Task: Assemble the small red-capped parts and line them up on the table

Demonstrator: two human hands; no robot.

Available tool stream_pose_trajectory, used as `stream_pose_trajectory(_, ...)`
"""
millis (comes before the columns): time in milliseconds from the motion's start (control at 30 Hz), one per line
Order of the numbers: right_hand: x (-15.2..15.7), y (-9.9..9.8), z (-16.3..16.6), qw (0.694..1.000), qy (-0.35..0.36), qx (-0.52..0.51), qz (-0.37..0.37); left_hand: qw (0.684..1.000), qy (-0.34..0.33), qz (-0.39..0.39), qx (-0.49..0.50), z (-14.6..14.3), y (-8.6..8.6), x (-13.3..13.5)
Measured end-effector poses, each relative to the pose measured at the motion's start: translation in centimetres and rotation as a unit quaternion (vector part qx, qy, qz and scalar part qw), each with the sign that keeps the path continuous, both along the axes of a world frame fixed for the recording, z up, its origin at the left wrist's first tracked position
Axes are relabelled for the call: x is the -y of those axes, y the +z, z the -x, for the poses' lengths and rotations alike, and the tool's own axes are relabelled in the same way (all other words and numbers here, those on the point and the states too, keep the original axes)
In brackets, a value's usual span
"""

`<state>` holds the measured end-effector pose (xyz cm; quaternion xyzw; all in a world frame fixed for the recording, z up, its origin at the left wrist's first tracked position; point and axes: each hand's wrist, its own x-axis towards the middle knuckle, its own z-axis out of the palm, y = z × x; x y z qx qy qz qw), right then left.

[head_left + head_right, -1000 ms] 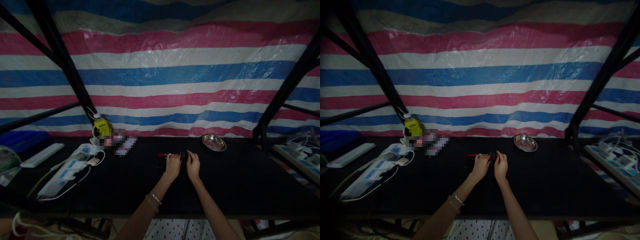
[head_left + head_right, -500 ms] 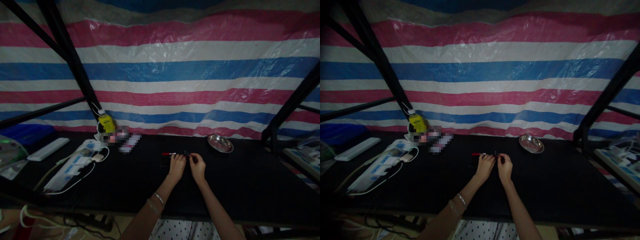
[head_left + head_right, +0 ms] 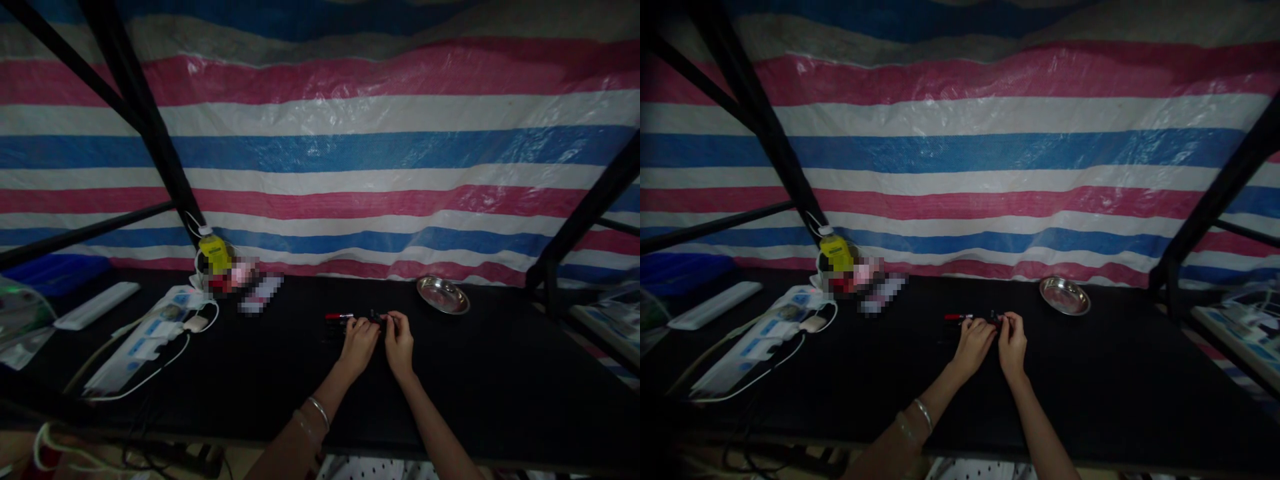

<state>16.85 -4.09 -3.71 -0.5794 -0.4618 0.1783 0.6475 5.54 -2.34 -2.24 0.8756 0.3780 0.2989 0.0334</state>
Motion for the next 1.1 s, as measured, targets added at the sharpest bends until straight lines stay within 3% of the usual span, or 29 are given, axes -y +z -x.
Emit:
stream_pose_trajectory(300, 0.6, 0.2, 1.7, 0.989, 0.058, -0.138, -0.012, 0.998, -0.025, -0.018, 0.055, 0.2, -0.5, 0.1)
stream_pose_trajectory(633, 0.6, 0.3, 1.6, 0.994, 0.052, -0.095, 0.017, 0.99, 0.04, 0.02, 0.132, 0.3, -0.3, -0.1)
stream_pose_trajectory(1100, 0.4, -0.2, 0.6, 0.985, 0.08, -0.136, 0.073, 0.989, -0.03, 0.02, 0.144, 0.4, -0.6, -0.2)
